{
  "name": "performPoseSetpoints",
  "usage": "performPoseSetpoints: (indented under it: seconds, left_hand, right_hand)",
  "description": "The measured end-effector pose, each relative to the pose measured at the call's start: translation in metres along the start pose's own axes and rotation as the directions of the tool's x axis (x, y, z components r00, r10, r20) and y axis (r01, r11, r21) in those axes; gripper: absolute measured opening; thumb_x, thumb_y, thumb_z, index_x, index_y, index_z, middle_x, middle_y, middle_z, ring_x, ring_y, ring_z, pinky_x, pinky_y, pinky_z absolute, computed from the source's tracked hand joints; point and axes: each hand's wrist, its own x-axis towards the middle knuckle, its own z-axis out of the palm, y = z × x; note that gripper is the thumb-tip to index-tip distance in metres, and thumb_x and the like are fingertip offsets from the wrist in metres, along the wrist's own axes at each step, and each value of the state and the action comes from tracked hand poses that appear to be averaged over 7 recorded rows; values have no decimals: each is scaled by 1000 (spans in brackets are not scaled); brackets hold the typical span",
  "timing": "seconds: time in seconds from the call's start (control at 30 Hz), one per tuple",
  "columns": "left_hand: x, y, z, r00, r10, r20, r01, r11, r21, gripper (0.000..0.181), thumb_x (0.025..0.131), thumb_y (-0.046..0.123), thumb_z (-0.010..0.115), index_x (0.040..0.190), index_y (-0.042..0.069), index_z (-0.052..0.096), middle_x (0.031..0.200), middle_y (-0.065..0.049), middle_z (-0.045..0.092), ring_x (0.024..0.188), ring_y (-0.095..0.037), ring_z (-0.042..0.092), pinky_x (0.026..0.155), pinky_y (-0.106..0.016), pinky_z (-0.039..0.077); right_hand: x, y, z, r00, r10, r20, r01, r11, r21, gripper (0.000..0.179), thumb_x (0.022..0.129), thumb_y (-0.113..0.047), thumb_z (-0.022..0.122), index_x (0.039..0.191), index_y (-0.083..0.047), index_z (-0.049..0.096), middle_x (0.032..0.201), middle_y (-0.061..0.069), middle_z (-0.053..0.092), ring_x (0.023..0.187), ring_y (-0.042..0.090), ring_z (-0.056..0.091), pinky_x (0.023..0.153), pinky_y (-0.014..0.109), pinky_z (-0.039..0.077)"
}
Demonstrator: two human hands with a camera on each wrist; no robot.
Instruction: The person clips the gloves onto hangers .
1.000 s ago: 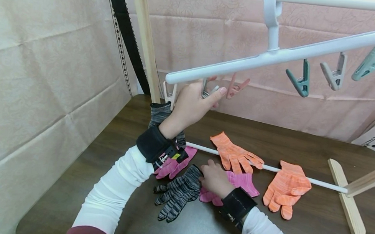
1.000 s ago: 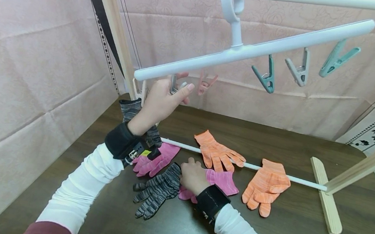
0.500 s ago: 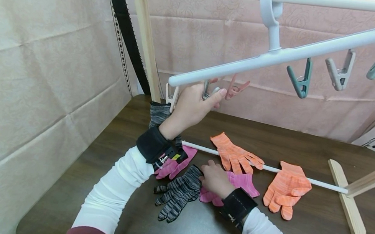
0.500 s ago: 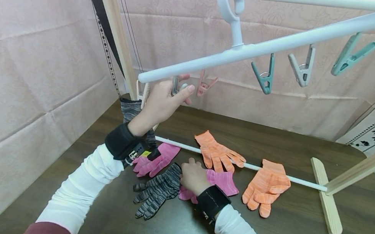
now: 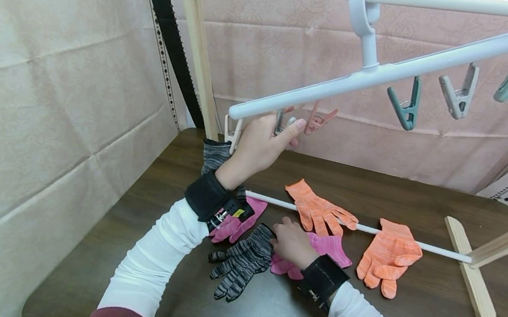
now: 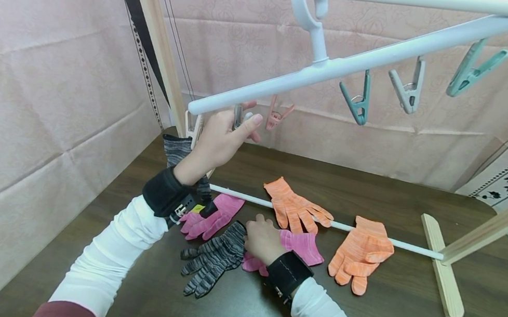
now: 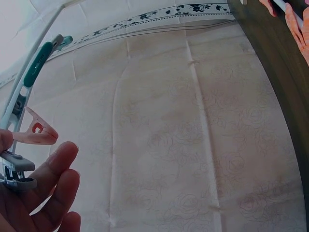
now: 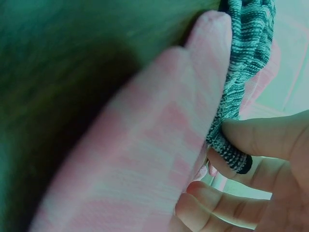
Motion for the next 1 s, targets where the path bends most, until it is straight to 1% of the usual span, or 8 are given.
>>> performPoseSetpoints:
  seconds: [0.13,0.2,0.37,0.47,0.63,0.87,1.0]
  left_hand:
    - [1,-2,0,1000,15,-2,-15,1000,2,44,91,32,45,124,3,47,68,-1,67,59,-6,58,41,-22,24]
    - [1,-3,0,1000,26,0,-26,1000,-3,43,91,31,44,124,3,46,67,-1,67,60,-7,57,43,-22,27]
    - [2,-5,0,999,50,10,-50,998,-35,41,92,29,43,125,4,44,66,-2,66,65,-8,59,57,-22,40]
    - [3,-6,0,998,62,13,-61,997,-48,39,93,28,42,123,4,46,66,-2,66,65,-8,59,61,-23,42]
    - [4,-7,0,998,60,15,-59,997,-40,37,93,28,40,119,3,50,67,-2,66,65,-8,57,59,-23,40]
    - [4,-6,-1,999,28,26,-27,999,-37,39,94,29,38,122,3,48,70,-2,67,59,-9,52,52,-22,35]
    - [4,-5,-1,999,21,32,-20,999,-40,39,94,28,38,122,3,47,70,-2,67,60,-9,53,51,-22,35]
  right_hand:
    - [3,1,1,1000,5,-7,-5,1000,3,21,77,-16,65,95,-5,65,86,10,54,76,25,51,59,33,42]
    - [4,2,1,1000,7,-6,-7,1000,10,21,77,-16,65,95,-5,65,87,11,55,76,25,51,60,33,42]
    - [6,5,2,1000,3,-10,-3,999,33,20,78,-15,65,95,-5,65,91,12,56,78,25,52,63,35,44]
    - [8,7,2,1000,-7,-23,8,999,43,20,78,-14,64,95,-4,64,91,12,57,79,25,53,65,36,44]
    - [10,10,2,999,-19,-28,21,998,55,18,79,-13,63,94,-4,64,86,10,56,75,21,53,62,33,43]
    - [11,11,0,999,-20,-30,22,998,64,15,80,-12,61,92,-3,64,85,10,57,74,20,53,62,33,43]
    - [11,12,0,999,-22,-28,24,997,76,13,81,-11,60,91,-4,63,83,8,56,72,18,51,61,32,43]
